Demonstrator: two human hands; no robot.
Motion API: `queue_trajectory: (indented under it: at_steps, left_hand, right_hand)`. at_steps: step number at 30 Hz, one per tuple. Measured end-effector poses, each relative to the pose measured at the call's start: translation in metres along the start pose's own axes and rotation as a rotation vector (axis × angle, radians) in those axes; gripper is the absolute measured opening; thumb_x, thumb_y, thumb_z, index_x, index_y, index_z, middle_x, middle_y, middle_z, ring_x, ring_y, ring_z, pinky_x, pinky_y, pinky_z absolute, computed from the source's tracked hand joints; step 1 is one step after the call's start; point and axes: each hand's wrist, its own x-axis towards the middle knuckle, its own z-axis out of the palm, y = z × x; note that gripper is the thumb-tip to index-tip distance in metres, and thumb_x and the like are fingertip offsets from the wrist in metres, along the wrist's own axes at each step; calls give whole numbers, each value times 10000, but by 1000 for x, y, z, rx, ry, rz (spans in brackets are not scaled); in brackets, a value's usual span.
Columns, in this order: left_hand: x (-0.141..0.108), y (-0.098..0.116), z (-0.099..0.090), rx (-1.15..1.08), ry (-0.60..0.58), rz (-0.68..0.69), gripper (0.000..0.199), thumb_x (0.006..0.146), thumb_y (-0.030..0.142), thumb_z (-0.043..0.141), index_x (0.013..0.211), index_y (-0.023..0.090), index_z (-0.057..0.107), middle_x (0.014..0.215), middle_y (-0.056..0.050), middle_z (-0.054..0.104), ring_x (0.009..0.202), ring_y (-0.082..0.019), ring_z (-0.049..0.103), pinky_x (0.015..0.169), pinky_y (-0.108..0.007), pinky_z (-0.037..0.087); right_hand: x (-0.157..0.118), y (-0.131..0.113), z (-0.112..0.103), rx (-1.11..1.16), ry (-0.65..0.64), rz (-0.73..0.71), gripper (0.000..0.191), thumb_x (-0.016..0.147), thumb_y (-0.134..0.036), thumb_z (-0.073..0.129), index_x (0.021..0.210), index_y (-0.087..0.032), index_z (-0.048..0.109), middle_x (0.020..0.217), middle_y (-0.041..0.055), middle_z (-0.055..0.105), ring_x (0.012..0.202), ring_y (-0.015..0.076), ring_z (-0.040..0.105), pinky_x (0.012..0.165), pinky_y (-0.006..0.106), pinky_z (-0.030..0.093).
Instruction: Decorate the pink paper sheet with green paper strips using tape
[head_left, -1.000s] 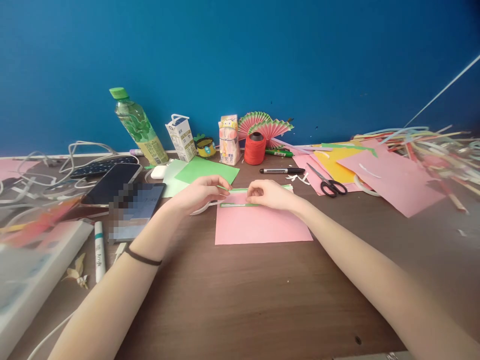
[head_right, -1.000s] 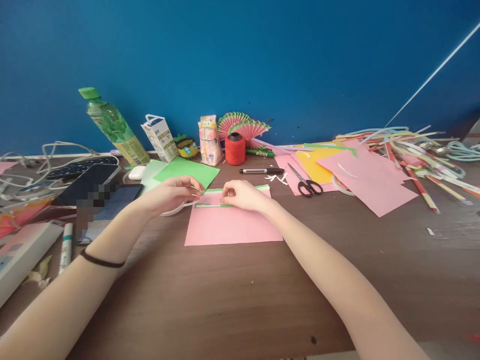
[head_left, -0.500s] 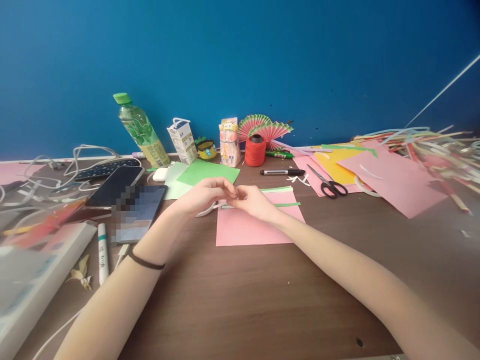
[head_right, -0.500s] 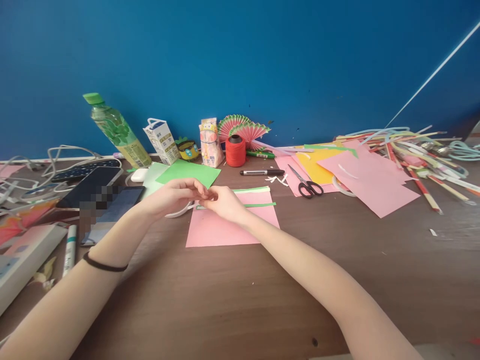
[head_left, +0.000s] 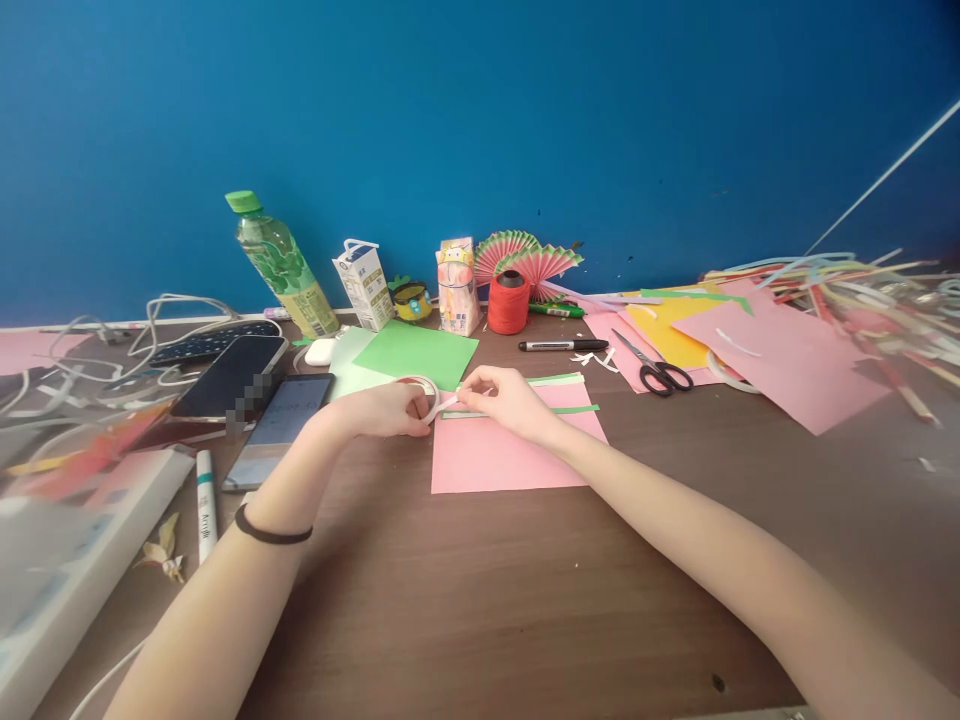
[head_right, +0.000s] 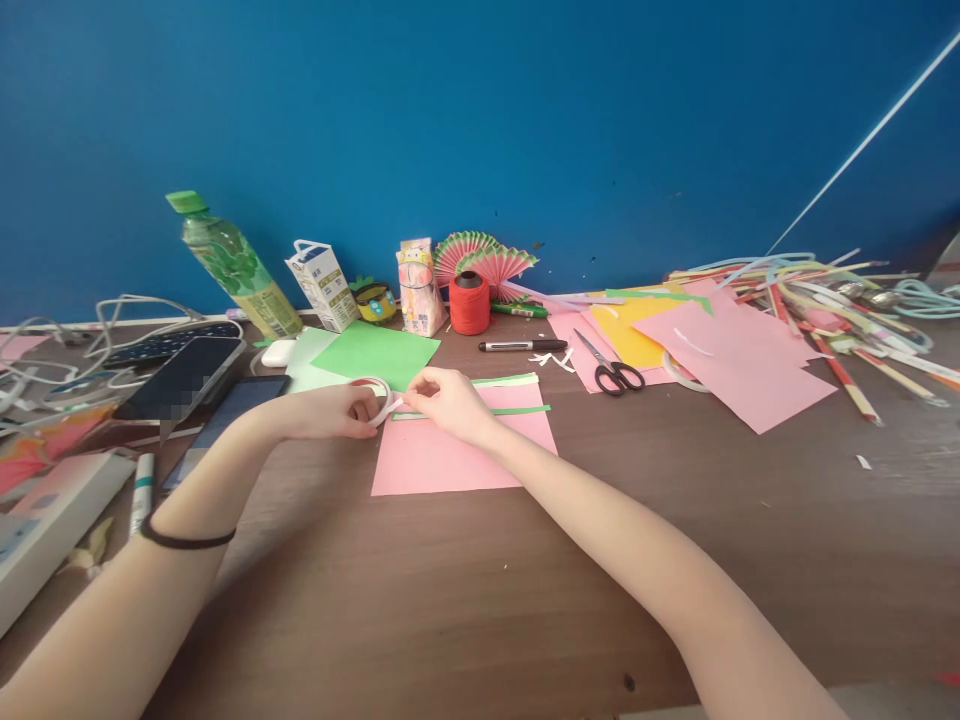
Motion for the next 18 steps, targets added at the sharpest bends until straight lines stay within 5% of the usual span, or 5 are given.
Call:
queue_trajectory:
  at_steps: [3, 5, 10, 18]
  left_hand:
    - [-4, 7, -4, 58, -168, 65, 101, 634, 280, 544, 620, 192, 592, 708, 9, 607, 601, -144, 491, 564, -233, 340]
    - [-7, 13, -9, 12, -171, 104, 155, 695, 281, 475, 646, 193, 593, 700, 5, 605, 653, -153, 495, 611, -230, 351]
    - [-9, 24, -10, -168, 39, 105, 137, 707, 221, 409, 596, 191, 484, 544, 28, 409, 524, -126, 379, 516, -239, 292]
    - [-8, 29, -1, -335, 191, 130, 262, 756, 279, 409, 526, 192, 320, 525, 33, 294, 515, -115, 329, 506, -244, 237]
  right_hand:
    - [1, -2, -2, 154, 20, -11, 142, 742, -299, 572, 720, -184, 492, 758, 14, 617, 749, 154, 594, 731, 316, 451]
    - [2, -7, -4, 319, 29, 15, 153, 773, -303, 544, 737, -207, 430, 752, 3, 621, 758, 160, 627, 767, 352, 468]
    - [2, -20, -9, 569, 28, 31, 163, 835, -336, 464, 791, -250, 333, 734, -26, 641, 774, 180, 666, 789, 417, 488]
    - [-4, -31, -16, 292, 101, -103, 133, 847, -345, 439, 792, -248, 368, 786, 5, 642, 830, 178, 642, 784, 362, 477]
